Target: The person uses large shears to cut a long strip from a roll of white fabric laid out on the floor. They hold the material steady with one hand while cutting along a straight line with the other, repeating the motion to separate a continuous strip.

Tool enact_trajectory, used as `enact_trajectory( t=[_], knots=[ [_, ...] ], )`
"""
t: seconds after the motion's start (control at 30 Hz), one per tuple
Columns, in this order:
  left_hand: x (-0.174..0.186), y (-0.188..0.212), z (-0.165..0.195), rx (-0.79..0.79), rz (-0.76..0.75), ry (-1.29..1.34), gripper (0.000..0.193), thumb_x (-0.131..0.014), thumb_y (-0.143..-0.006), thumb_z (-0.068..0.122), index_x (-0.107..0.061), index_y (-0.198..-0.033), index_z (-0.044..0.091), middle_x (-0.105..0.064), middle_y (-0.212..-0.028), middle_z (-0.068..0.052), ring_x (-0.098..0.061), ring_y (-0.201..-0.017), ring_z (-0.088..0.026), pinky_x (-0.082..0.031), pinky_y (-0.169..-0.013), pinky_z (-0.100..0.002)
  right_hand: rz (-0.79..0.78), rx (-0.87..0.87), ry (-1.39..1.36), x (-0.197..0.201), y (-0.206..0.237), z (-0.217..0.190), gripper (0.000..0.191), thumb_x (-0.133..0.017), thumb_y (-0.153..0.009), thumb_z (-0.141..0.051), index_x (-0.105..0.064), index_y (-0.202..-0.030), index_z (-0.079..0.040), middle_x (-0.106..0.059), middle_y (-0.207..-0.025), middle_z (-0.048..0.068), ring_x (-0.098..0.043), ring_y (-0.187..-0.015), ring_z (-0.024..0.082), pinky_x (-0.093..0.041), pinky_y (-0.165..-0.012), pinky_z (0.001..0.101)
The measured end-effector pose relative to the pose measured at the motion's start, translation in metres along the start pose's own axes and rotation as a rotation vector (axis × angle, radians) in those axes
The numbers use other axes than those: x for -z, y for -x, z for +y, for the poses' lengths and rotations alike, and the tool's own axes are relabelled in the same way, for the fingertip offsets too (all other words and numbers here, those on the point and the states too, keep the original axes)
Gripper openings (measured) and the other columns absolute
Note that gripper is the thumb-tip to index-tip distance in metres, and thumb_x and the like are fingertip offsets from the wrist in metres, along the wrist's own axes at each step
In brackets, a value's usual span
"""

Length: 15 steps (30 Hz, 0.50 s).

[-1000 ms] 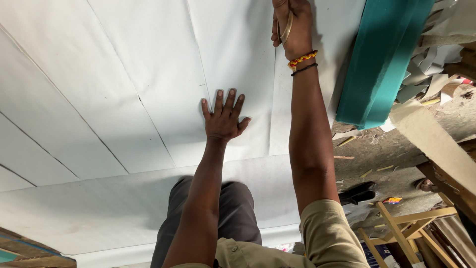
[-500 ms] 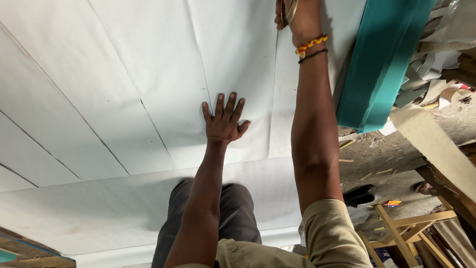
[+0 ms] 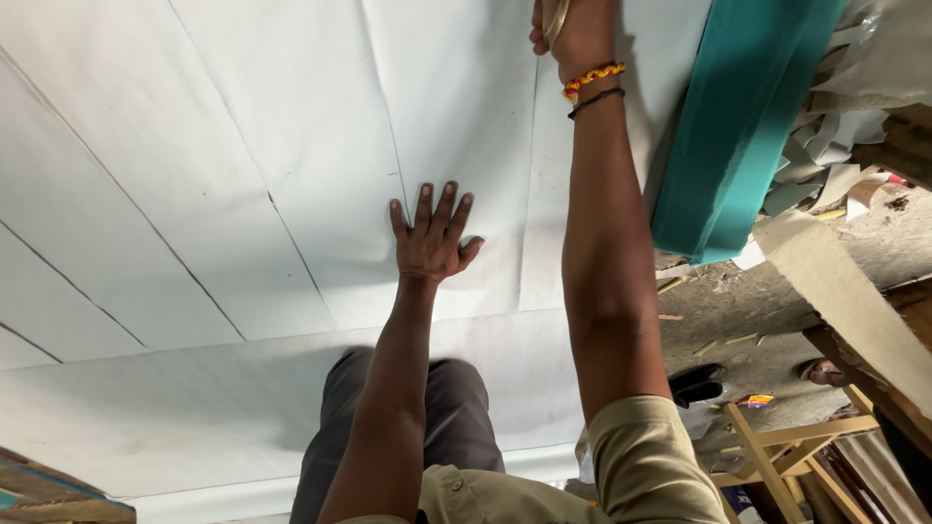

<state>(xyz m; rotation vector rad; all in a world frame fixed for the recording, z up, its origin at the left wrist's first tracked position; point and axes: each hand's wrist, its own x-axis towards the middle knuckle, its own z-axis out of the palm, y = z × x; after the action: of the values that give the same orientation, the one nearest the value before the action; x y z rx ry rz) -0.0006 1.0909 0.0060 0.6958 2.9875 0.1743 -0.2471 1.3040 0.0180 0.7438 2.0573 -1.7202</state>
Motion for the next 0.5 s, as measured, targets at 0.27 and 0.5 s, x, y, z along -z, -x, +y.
enact_trajectory(
  t=[0.27,0.5],
  knots=[
    [-0.002,-0.001,0.002,0.022,0.069,-0.003,0.067,-0.019,-0.114,0.065,-0.02,-0.169,0.027,-0.015,-0.176,-0.002,-0.014,-0.162,-0.028,-0.004,-0.128,-0.065,0.091,0.041,0.119,-0.001,0.17,0.112,0.037,-0.061,-0.106,-0.038,-0.067,-0.102,-0.002,-0.063,-0.065,0.0,-0.064,-0.055,0.011,-0.053,-0.05,0.0264],
    [-0.013,0.006,0.003,0.001,0.066,-0.005,0.065,-0.014,-0.116,0.06,-0.016,-0.17,0.024,-0.013,-0.176,-0.004,-0.014,-0.162,-0.029,-0.003,-0.128,-0.066,0.259,-0.107,0.581,-0.01,0.418,0.208,0.035,-0.072,-0.098,-0.028,-0.057,-0.076,-0.004,-0.059,-0.063,0.008,-0.058,-0.05,0.025,-0.046,-0.047,0.0358]
  ],
)
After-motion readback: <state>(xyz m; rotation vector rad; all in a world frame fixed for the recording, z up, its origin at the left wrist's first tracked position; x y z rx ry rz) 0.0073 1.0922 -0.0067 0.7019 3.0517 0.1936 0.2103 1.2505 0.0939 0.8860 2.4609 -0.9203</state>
